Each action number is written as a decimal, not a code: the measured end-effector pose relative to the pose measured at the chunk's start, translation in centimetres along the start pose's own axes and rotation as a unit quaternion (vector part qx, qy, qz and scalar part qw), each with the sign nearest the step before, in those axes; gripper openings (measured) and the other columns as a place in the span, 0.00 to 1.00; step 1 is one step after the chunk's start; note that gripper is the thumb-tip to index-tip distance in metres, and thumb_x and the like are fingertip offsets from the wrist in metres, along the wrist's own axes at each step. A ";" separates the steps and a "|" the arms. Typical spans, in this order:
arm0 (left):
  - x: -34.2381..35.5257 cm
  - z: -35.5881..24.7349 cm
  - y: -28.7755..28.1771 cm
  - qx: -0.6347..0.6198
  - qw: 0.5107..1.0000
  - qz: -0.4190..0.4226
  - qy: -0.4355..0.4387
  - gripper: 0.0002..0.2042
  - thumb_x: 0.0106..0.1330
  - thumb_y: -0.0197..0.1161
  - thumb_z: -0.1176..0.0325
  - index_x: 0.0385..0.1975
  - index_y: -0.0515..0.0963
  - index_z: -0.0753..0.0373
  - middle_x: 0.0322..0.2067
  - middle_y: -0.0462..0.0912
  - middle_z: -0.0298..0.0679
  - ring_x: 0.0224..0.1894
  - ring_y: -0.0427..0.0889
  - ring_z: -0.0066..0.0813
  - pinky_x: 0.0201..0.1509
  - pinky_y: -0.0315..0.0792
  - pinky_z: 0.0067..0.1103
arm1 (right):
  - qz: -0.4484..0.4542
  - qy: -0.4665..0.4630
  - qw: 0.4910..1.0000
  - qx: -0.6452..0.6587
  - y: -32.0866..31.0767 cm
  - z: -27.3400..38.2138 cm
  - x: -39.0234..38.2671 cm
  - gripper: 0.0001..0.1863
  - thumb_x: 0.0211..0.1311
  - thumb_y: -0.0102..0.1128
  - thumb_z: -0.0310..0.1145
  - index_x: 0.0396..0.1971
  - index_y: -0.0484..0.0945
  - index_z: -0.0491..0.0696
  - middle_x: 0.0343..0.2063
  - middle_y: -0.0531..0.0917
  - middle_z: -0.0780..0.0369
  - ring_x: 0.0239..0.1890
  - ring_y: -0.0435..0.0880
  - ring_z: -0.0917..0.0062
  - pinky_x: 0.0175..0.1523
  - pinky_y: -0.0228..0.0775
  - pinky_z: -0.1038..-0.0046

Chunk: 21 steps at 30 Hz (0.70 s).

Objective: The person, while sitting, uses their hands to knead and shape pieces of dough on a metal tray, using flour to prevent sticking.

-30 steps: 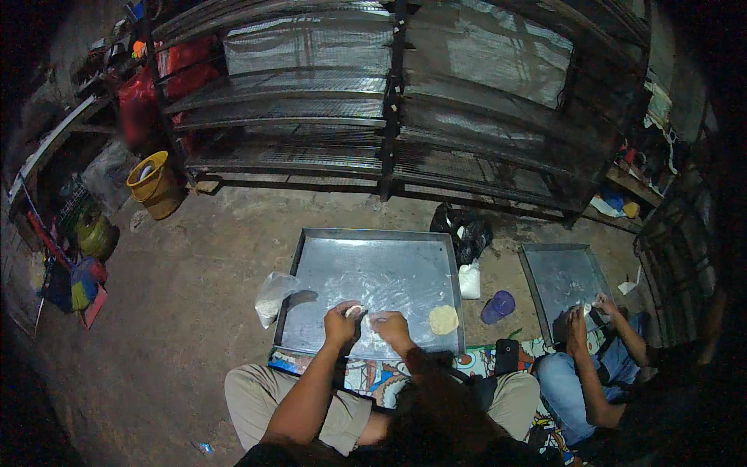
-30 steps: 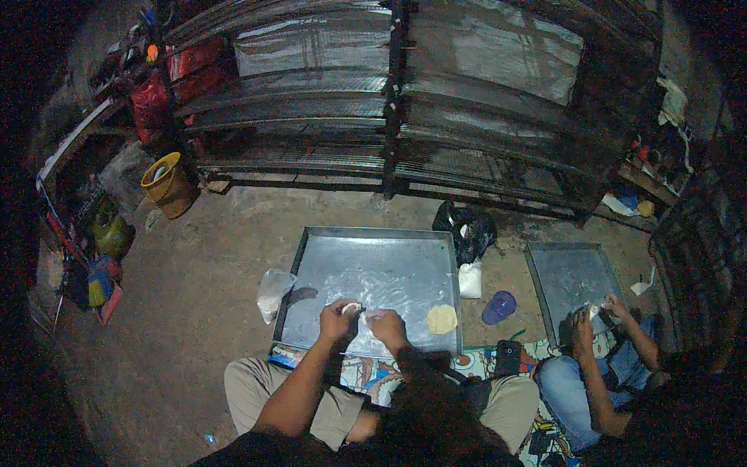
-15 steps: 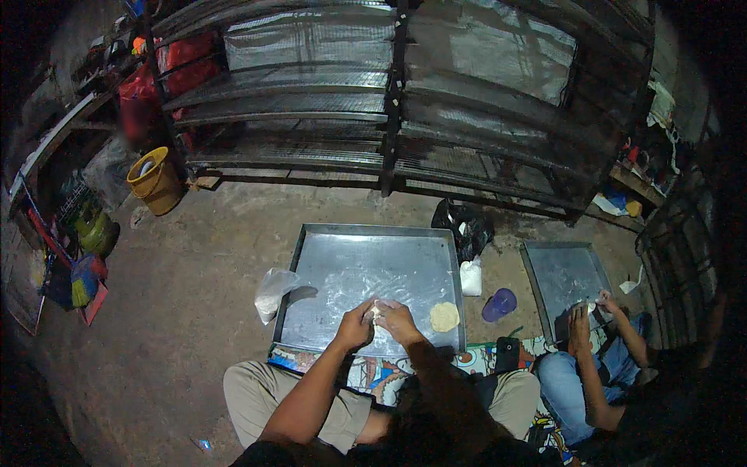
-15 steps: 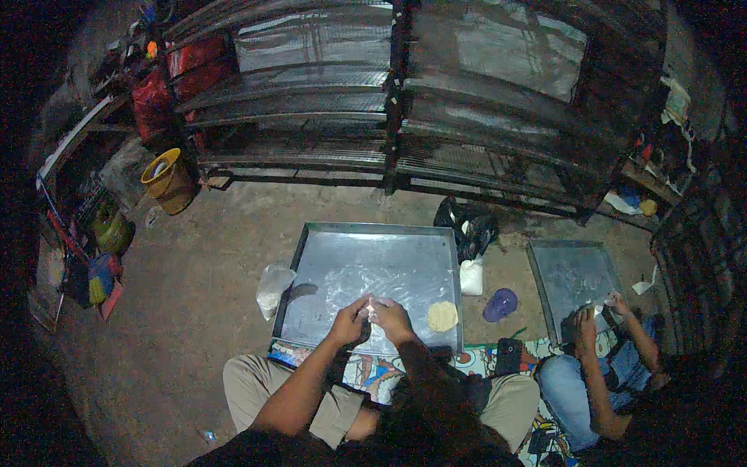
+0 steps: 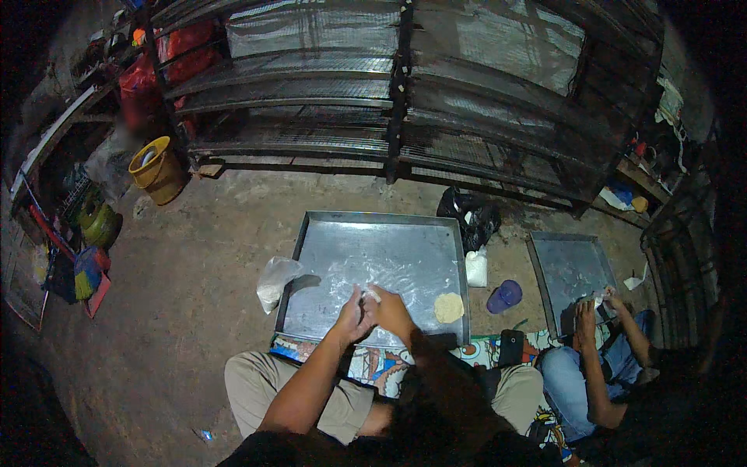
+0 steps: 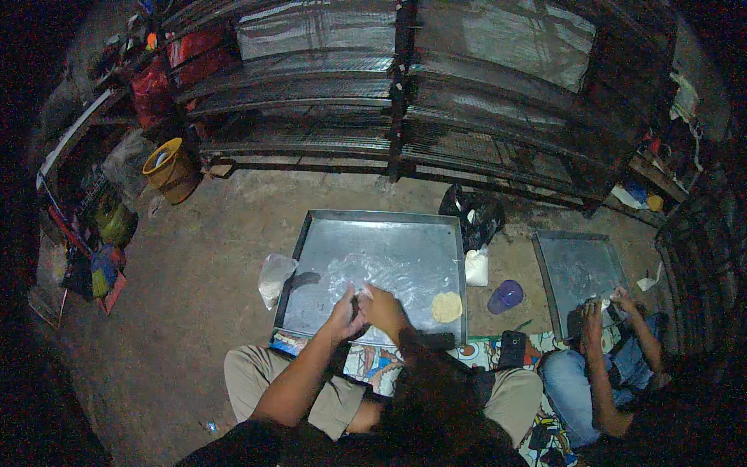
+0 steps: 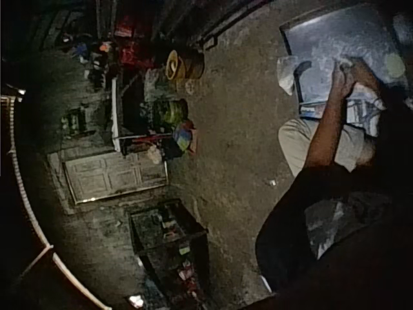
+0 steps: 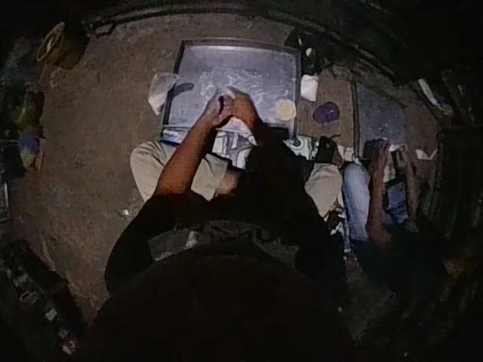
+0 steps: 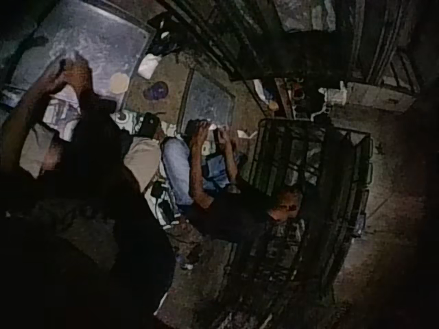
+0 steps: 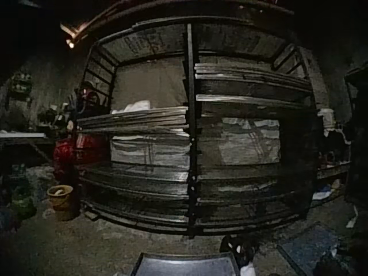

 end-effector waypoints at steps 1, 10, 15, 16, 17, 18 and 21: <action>0.3 -0.5 -2.6 -0.007 0.999 -0.051 0.018 0.30 0.74 0.41 0.40 0.56 0.67 0.64 0.44 0.78 0.43 0.40 0.83 0.35 0.45 0.81 0.29 | 0.029 -0.017 0.999 -0.033 1.1 1.7 -0.1 0.21 0.65 0.58 0.36 0.54 0.76 0.41 0.34 0.84 0.46 0.38 0.85 0.51 0.43 0.77 0.61; -2.0 -4.0 -1.5 -0.010 0.986 -0.144 0.085 0.29 0.77 0.43 0.47 0.19 0.75 0.61 0.09 0.67 0.33 0.14 0.72 0.34 0.18 0.62 0.28 | -0.052 0.049 0.997 0.001 -1.7 1.7 -0.1 0.17 0.59 0.66 0.35 0.46 0.80 0.44 0.28 0.85 0.52 0.31 0.86 0.62 0.38 0.76 0.66; -4.1 -7.2 3.4 0.560 0.741 -0.236 0.285 0.26 0.77 0.44 0.57 0.21 0.75 0.70 0.18 0.74 0.53 0.23 0.75 0.52 0.30 0.66 0.38 | 0.061 0.248 0.863 0.437 6.3 -9.6 0.0 0.17 0.69 0.57 0.46 0.38 0.81 0.45 0.25 0.85 0.64 0.26 0.84 0.70 0.35 0.75 0.70; -4.2 -6.7 5.2 0.572 0.731 -0.154 0.339 0.21 0.76 0.45 0.58 0.28 0.75 0.70 0.26 0.75 0.55 0.30 0.76 0.54 0.35 0.68 0.37 | 0.136 0.196 0.802 0.548 7.4 -9.7 0.1 0.19 0.72 0.50 0.49 0.39 0.79 0.47 0.29 0.84 0.65 0.31 0.83 0.70 0.39 0.75 0.69; -4.7 -6.0 7.2 0.578 0.713 -0.072 0.390 0.18 0.75 0.46 0.60 0.35 0.76 0.69 0.33 0.77 0.58 0.38 0.77 0.56 0.41 0.69 0.37 | 0.221 0.159 0.717 0.642 8.4 -9.5 -0.3 0.22 0.74 0.44 0.53 0.40 0.78 0.49 0.33 0.83 0.65 0.35 0.82 0.70 0.43 0.75 0.68; -3.7 -4.4 7.0 0.639 0.716 -0.087 0.267 0.16 0.73 0.49 0.60 0.48 0.72 0.66 0.45 0.74 0.56 0.51 0.74 0.54 0.54 0.66 0.38 | 0.130 0.091 0.829 0.536 8.0 -11.0 -0.1 0.23 0.75 0.41 0.53 0.43 0.77 0.50 0.36 0.82 0.64 0.39 0.81 0.70 0.48 0.74 0.67; -4.9 -3.2 9.8 0.737 0.578 -0.061 0.345 0.23 0.72 0.50 0.58 0.62 0.65 0.65 0.58 0.71 0.53 0.63 0.67 0.52 0.70 0.54 0.41 | 0.030 0.031 0.927 0.371 7.1 -15.6 0.8 0.22 0.75 0.40 0.53 0.45 0.76 0.51 0.40 0.81 0.62 0.43 0.80 0.69 0.52 0.74 0.65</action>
Point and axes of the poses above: each hand's wrist, its own x-axis towards the middle knuckle, its own y-axis out of the palm, z = x × y, the point moved 9 cm from there along x, towards the middle knuckle
